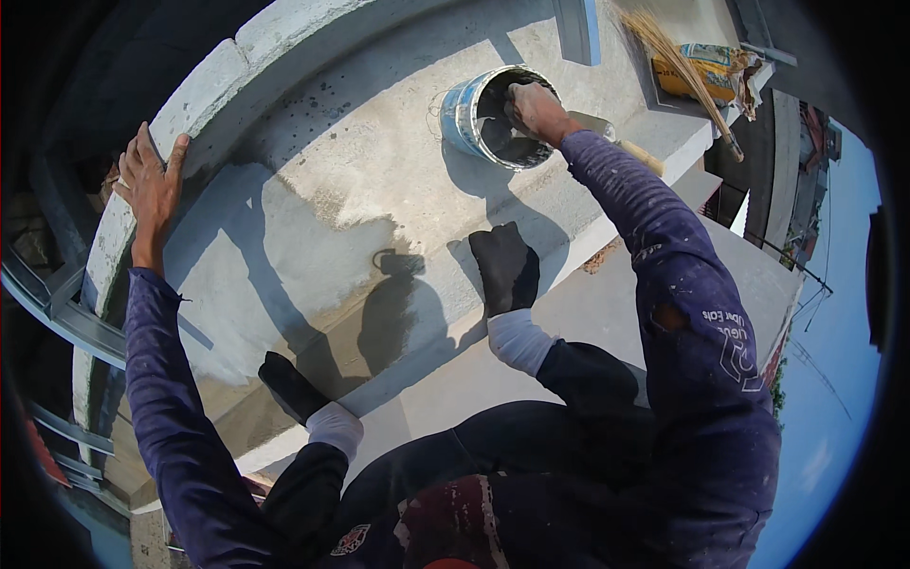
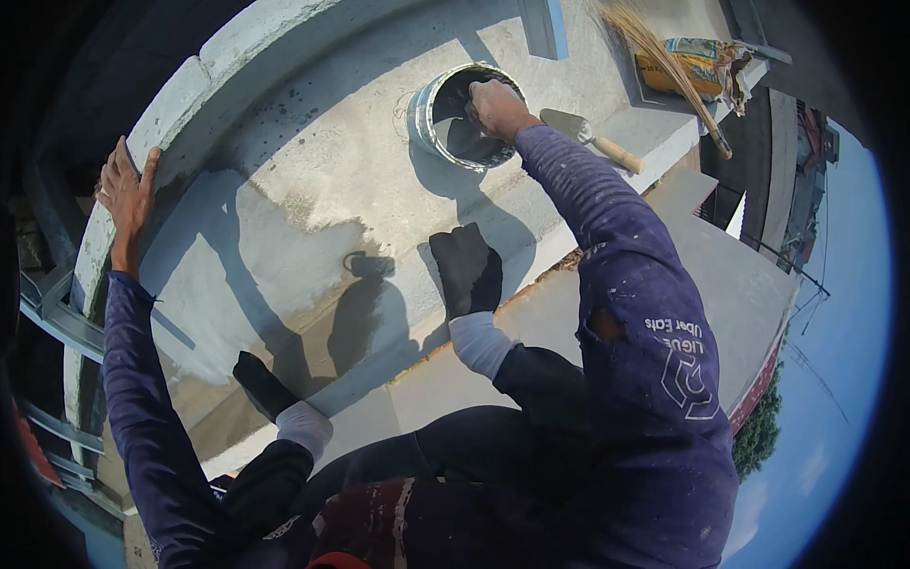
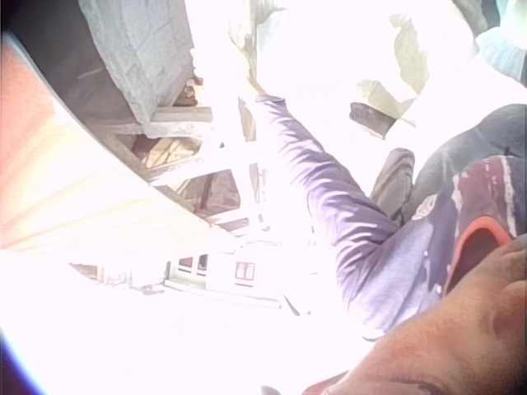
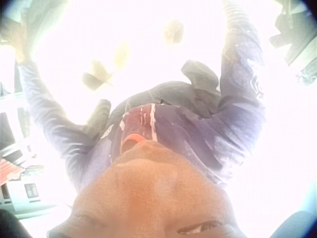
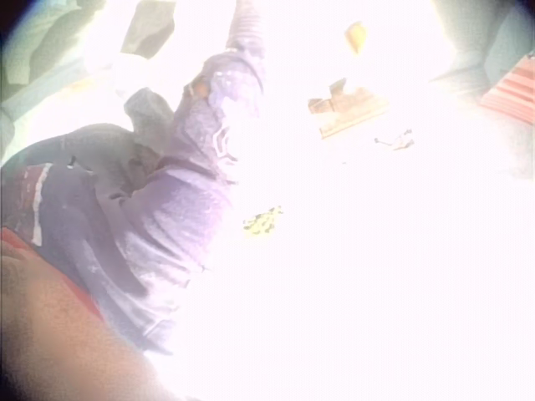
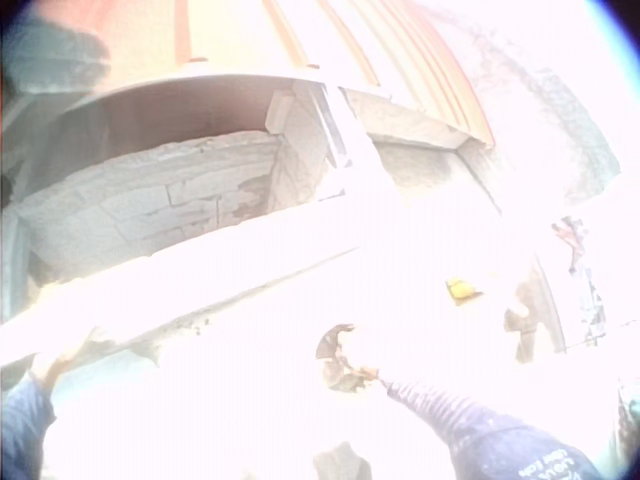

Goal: Applying a thin coat of plaster or finishing cement to a concrete ledge using a brush and a trowel.

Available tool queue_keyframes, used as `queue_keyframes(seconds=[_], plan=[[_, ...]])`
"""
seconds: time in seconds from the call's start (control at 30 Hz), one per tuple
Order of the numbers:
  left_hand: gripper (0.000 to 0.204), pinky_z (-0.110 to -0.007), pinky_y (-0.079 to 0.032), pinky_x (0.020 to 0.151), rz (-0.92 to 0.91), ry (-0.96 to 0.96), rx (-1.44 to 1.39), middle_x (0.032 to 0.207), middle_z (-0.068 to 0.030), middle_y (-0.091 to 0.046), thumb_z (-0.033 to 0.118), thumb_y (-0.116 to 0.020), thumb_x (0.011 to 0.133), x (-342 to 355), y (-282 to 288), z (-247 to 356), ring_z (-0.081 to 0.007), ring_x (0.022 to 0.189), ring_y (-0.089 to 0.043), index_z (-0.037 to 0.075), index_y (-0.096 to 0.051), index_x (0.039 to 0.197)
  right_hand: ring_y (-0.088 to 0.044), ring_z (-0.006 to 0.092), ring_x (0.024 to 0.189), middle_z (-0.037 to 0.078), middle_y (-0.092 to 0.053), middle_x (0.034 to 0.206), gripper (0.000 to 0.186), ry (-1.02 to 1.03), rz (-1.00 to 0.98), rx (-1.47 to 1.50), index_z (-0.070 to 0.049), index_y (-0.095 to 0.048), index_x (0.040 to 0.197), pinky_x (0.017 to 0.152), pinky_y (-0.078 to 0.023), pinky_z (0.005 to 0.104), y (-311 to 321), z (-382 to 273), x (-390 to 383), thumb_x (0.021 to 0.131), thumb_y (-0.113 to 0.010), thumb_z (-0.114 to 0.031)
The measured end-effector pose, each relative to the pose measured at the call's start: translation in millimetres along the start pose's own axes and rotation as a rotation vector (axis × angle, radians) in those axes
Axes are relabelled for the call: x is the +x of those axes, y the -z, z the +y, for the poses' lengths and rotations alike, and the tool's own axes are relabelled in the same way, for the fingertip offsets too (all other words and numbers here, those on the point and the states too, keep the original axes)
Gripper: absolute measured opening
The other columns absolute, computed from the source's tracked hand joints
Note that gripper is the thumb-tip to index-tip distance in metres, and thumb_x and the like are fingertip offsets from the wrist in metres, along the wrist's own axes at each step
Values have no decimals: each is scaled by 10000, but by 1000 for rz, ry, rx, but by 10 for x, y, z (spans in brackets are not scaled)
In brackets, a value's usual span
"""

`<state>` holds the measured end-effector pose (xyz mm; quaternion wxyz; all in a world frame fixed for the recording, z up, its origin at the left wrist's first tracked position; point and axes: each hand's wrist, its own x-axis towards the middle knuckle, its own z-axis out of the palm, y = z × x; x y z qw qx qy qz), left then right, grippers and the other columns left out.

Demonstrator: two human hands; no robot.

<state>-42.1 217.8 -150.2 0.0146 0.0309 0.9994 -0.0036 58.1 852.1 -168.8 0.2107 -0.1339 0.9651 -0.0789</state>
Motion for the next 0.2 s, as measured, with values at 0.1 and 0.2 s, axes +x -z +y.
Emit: queue_keyframes(seconds=[0.1,0.2], plan=[[904,-654,-47,1164,-21,6,24,1577,-188,-292,785,-368,904,25,-1,28,-404,1492,-172,171,-281,1563,-657,436,737,237,-652,745,366,88,68,-148,-15,-669,632,678,-540,497,-54,150,35,865,-620,-293],[920,-696,3,1143,-32,11,41,1601,-180,-253,804,-340,895,1,-49,20,-405,1502,-139,182,-267,1568,-686,414,750,264,-672,764,277,-254,-151,46,-62,-762,779,718,-574,444,-41,20,34,827,-668,-318]])
